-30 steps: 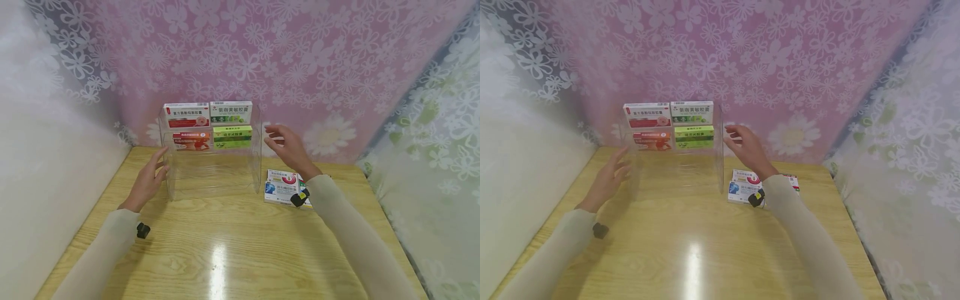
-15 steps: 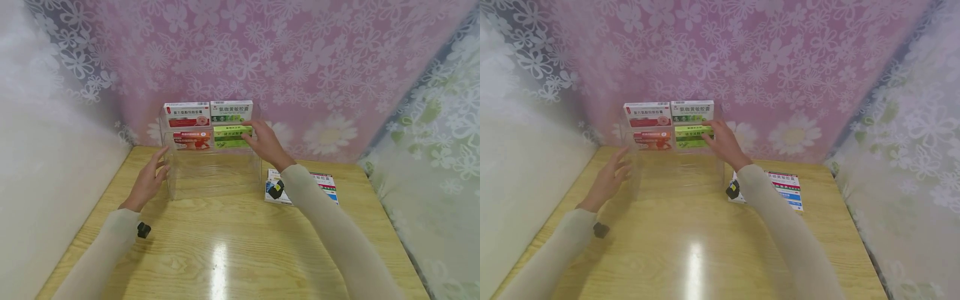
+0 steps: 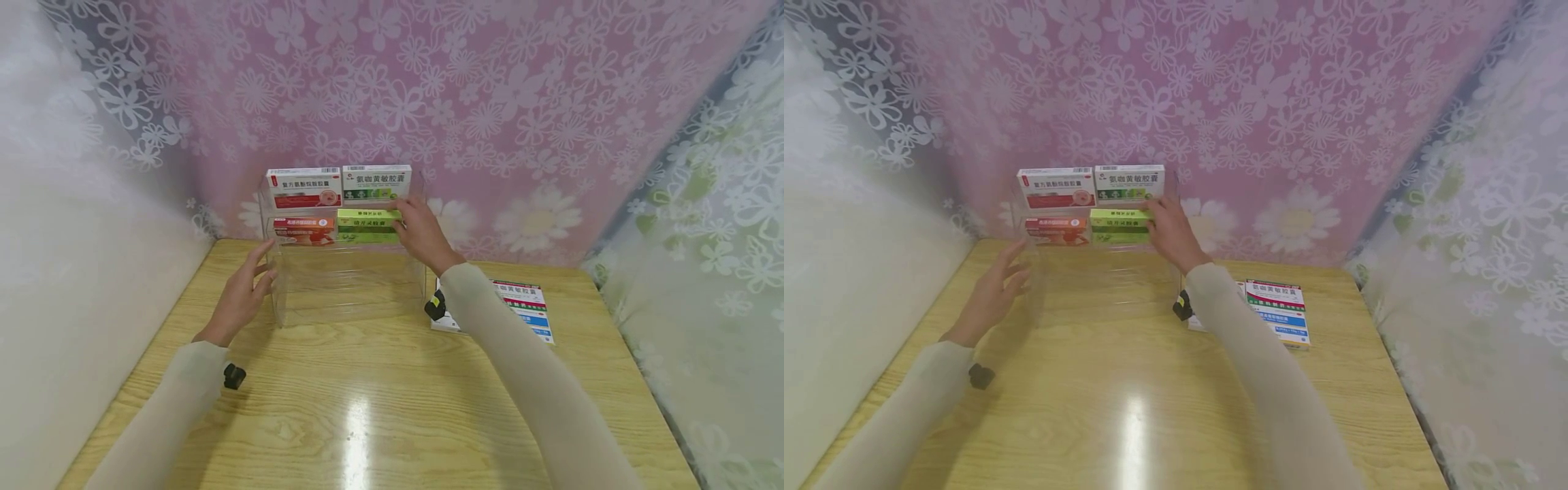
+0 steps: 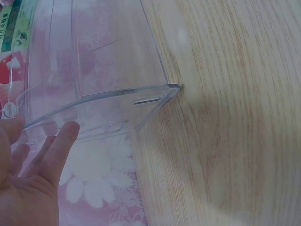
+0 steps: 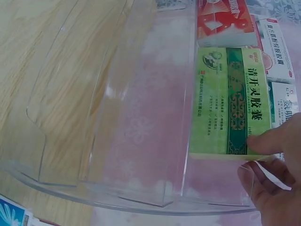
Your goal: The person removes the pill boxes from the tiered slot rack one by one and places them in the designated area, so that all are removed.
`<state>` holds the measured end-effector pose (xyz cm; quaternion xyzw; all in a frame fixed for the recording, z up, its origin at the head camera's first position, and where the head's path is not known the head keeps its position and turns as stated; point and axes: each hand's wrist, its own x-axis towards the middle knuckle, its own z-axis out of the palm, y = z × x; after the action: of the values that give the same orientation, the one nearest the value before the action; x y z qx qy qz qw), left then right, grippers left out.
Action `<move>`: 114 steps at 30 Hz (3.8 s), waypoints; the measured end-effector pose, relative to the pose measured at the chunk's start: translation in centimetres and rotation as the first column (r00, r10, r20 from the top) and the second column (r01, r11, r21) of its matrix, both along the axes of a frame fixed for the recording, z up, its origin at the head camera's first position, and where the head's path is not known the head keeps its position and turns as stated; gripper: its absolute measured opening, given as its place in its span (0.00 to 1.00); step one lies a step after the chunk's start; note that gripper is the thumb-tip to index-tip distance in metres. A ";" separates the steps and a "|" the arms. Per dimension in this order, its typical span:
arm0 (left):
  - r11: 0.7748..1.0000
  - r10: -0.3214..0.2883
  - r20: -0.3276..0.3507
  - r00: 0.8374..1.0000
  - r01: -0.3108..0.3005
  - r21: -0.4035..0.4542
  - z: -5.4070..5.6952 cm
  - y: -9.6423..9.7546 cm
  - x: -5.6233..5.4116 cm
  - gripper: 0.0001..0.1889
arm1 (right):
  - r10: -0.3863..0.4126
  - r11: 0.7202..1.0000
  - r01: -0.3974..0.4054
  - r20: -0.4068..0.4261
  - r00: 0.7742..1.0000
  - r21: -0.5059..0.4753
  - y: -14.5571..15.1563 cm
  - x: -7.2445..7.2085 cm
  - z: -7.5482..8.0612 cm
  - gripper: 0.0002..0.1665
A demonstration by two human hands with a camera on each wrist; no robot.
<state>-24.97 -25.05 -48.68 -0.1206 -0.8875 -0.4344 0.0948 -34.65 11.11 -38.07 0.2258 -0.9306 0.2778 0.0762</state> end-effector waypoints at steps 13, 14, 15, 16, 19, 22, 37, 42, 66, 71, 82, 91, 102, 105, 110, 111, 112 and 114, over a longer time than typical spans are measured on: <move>1.000 0.005 0.003 1.000 -0.005 -0.012 -0.2 -0.1 -0.3 0.38 | 0.040 0.944 -0.083 -0.139 0.989 -0.318 1.2 1.6 2.7 0.20; 1.000 0.006 0.003 1.000 -0.006 -0.013 -0.2 -0.1 -0.3 0.38 | 0.035 0.937 -0.084 -0.147 0.988 -0.340 1.5 1.8 3.0 0.20; 1.000 0.006 0.004 1.000 -0.006 -0.015 -0.2 -0.1 -0.3 0.38 | 0.026 0.932 -0.079 -0.154 0.988 -0.353 1.8 2.0 3.3 0.20; 1.000 0.006 0.004 1.000 -0.006 -0.016 -0.2 -0.1 -0.2 0.38 | 0.017 0.928 -0.074 -0.156 0.988 -0.365 2.1 2.2 3.5 0.20; 1.000 0.008 0.010 1.000 -0.008 -0.015 -0.2 -0.1 -0.1 0.38 | 0.009 0.918 -0.076 -0.172 0.985 -0.389 3.5 2.9 4.0 0.20; 1.000 0.006 0.012 1.000 -0.006 -0.012 -0.2 -0.1 0.0 0.38 | -0.005 0.917 -0.064 -0.172 0.985 -0.393 5.3 3.7 4.2 0.20; 1.000 -0.020 0.004 1.000 0.020 -0.008 0.0 0.3 0.0 0.38 | -0.037 0.964 0.027 -0.035 0.999 -0.264 16.5 9.4 -2.7 0.21; 1.000 -0.005 0.019 1.000 0.005 0.001 0.2 0.2 0.2 0.38 | -0.030 0.972 0.040 0.046 0.998 -0.233 19.0 11.7 -5.8 0.22; 1.000 0.009 0.008 1.000 -0.009 -0.007 -0.1 -0.1 0.0 0.38 | -0.093 0.982 0.125 0.210 0.973 -0.142 21.0 17.1 -16.5 0.19; 1.000 -0.006 0.008 1.000 0.006 -0.007 -0.1 0.2 0.0 0.38 | -0.131 0.979 0.154 0.169 0.977 -0.132 20.9 17.7 -17.2 0.20; 1.000 0.002 0.020 1.000 -0.002 -0.004 -0.1 0.0 -0.1 0.38 | -0.040 0.999 0.040 0.035 0.999 0.002 20.6 19.4 -18.2 0.25; 1.000 0.002 0.003 1.000 -0.001 -0.012 0.0 0.0 0.0 0.38 | -0.092 0.996 0.091 0.094 0.991 0.015 20.1 18.9 -18.0 0.26; 1.000 0.008 0.006 1.000 -0.008 -0.025 0.2 0.2 0.1 0.36 | -0.135 0.991 0.132 0.093 0.986 0.036 19.9 18.7 -18.0 0.25; 1.000 0.010 0.008 1.000 -0.009 -0.022 0.2 0.1 0.1 0.36 | -0.138 0.990 0.135 0.086 0.987 0.039 19.8 18.7 -17.9 0.25; 1.000 0.008 0.005 1.000 -0.008 -0.023 0.1 0.1 0.1 0.36 | -0.144 0.989 0.141 0.085 0.986 0.049 19.7 18.8 -17.9 0.26; 1.000 0.008 0.003 1.000 -0.008 -0.024 0.0 0.1 0.1 0.36 | -0.146 0.989 0.142 0.086 0.986 0.051 19.6 18.9 -17.8 0.26; 1.000 0.007 0.001 1.000 -0.007 -0.025 0.0 0.1 0.1 0.36 | -0.147 0.988 0.143 0.089 0.985 0.050 19.6 18.9 -17.8 0.26; 1.000 0.005 -0.001 1.000 -0.005 -0.027 0.0 0.0 0.1 0.37 | -0.154 0.987 0.150 0.095 0.984 0.051 19.6 18.9 -17.8 0.26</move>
<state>-24.90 -25.00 -48.68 -0.1198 -0.8936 -0.4221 0.0946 -15.71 30.69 -55.86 0.1419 -0.9536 0.2616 0.0463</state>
